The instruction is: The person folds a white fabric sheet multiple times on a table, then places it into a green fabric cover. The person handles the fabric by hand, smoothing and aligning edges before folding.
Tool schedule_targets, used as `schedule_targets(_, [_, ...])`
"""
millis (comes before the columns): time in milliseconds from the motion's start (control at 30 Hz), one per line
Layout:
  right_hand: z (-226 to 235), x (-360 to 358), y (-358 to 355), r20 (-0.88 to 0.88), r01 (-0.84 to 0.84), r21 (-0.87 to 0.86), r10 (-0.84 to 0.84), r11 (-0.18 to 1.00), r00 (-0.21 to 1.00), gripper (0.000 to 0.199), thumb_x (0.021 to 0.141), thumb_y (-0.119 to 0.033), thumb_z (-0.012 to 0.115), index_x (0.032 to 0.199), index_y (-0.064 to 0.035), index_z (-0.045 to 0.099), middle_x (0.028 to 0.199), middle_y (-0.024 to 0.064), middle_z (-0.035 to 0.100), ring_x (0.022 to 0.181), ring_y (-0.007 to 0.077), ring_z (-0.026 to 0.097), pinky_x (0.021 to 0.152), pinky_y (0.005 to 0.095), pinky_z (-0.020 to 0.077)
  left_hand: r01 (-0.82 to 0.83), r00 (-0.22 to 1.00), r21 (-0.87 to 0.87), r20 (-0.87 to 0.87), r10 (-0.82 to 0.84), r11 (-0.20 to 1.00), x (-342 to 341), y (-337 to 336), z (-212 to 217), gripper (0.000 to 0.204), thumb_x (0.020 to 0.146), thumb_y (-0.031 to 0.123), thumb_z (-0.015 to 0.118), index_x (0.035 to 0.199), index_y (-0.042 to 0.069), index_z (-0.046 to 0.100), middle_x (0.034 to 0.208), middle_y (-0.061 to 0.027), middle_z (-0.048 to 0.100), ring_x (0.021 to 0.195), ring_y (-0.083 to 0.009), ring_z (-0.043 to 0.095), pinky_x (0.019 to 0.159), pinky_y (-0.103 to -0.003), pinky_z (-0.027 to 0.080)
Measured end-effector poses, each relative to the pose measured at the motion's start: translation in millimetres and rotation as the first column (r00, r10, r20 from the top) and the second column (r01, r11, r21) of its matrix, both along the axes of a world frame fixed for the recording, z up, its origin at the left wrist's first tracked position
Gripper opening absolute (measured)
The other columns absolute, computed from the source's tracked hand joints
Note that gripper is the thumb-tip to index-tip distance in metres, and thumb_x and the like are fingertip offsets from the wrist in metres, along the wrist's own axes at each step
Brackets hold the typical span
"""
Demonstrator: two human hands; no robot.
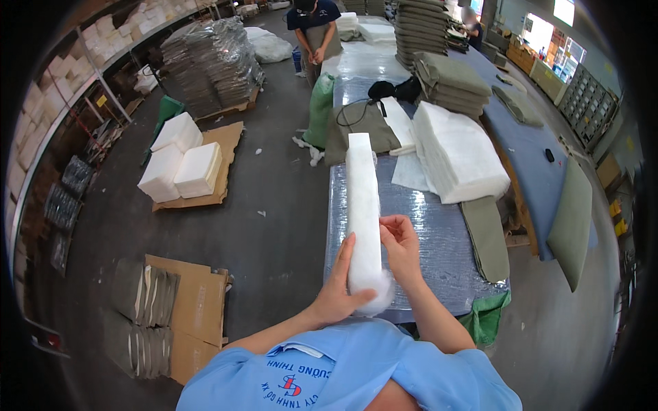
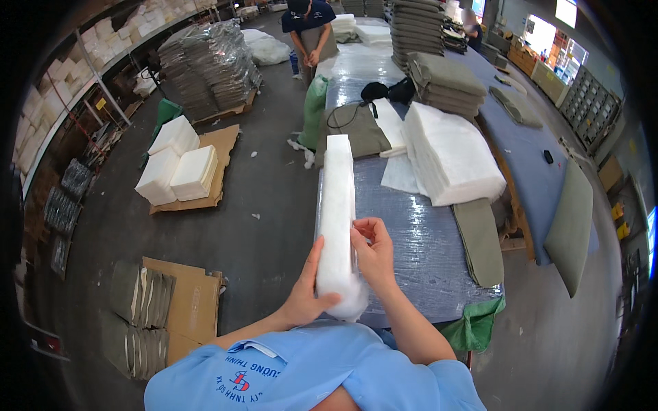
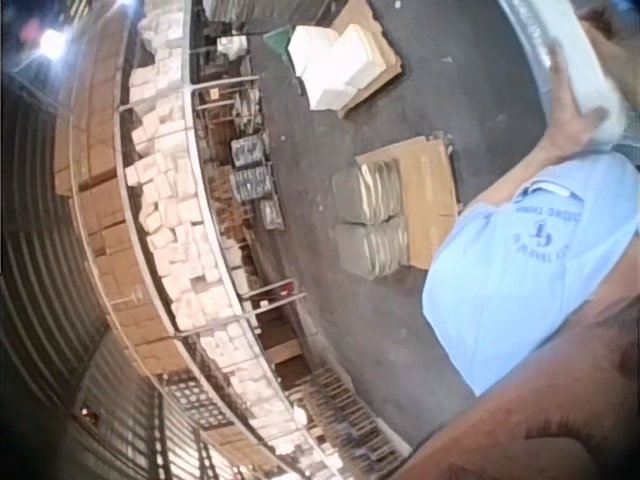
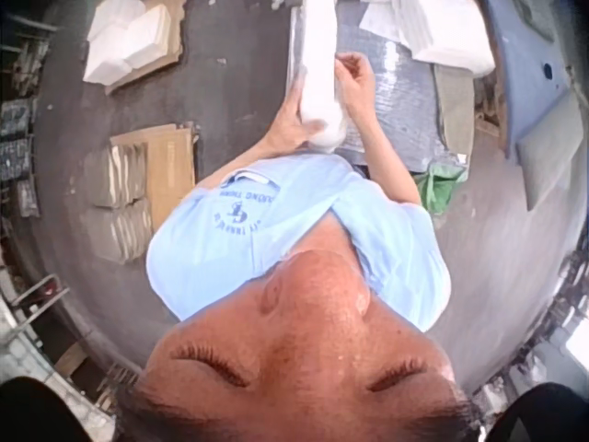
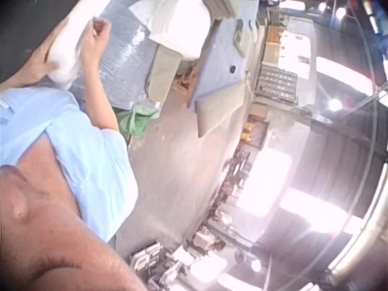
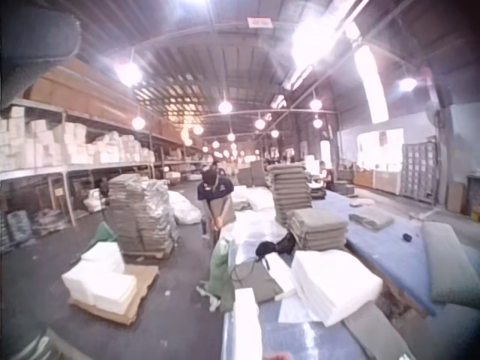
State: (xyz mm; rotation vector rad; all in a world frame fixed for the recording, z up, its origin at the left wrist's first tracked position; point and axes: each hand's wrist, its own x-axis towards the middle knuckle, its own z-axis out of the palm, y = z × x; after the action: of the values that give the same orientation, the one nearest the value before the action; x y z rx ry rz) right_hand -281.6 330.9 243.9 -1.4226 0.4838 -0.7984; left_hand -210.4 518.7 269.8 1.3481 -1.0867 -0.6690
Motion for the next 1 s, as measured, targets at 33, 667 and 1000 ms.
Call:
schedule_targets(33, [4.4, -8.2, 0.9, -0.020, -0.029, 0.013, 0.029, 1.000, 0.999, 0.013, 0.104, -0.009, 0.065, 0.115, -0.0016, 0.063, 0.117, 0.0067, 0.068, 0.104, 0.0122, 0.064, 0.092, 0.0297, 0.0542, 0.048, 0.998, -0.012, -0.048, -0.048, 0.999, 8.3, 2.2, 2.6, 0.098, 0.098, 0.034, 0.071, 0.170, 0.004, 0.012, 0.174, -0.0250, 0.011, 0.162, -0.0341, 0.015, 0.129, -0.043, 0.018])
schedule_targets(667, [109.0, -53.8, 62.5, -0.607, -0.309, -0.583, -0.151, 0.751, 0.780, 0.038, 0.094, -0.035, 0.079, 0.103, -0.0026, 0.062, 0.108, 0.0162, 0.061, 0.083, 0.0342, 0.071, 0.070, 0.0439, 0.0585, 0.441, 0.495, 0.242, 0.738, -0.459, 0.864, 114.2, -74.8, 65.0, 0.048, 0.094, 0.014, 0.070, 0.140, 0.025, 0.068, 0.170, -0.0046, 0.038, 0.162, -0.0444, 0.012, 0.129, -0.067, 0.005])
schedule_targets(1000, [86.9, -57.5, 55.6, -0.407, -0.131, -0.302, -0.003, 0.944, 0.913, 0.020, 0.095, -0.012, 0.076, 0.087, -0.0007, 0.062, 0.114, 0.0142, 0.065, 0.080, 0.0160, 0.066, 0.069, 0.0311, 0.0552, 0.566, 0.574, 0.160, 0.628, -0.526, 0.809, 124.1, -104.4, 62.7, 0.011, 0.090, 0.012, 0.077, 0.100, 0.015, 0.074, 0.117, 0.0021, 0.073, 0.143, -0.0304, 0.048, 0.130, -0.063, 0.011])
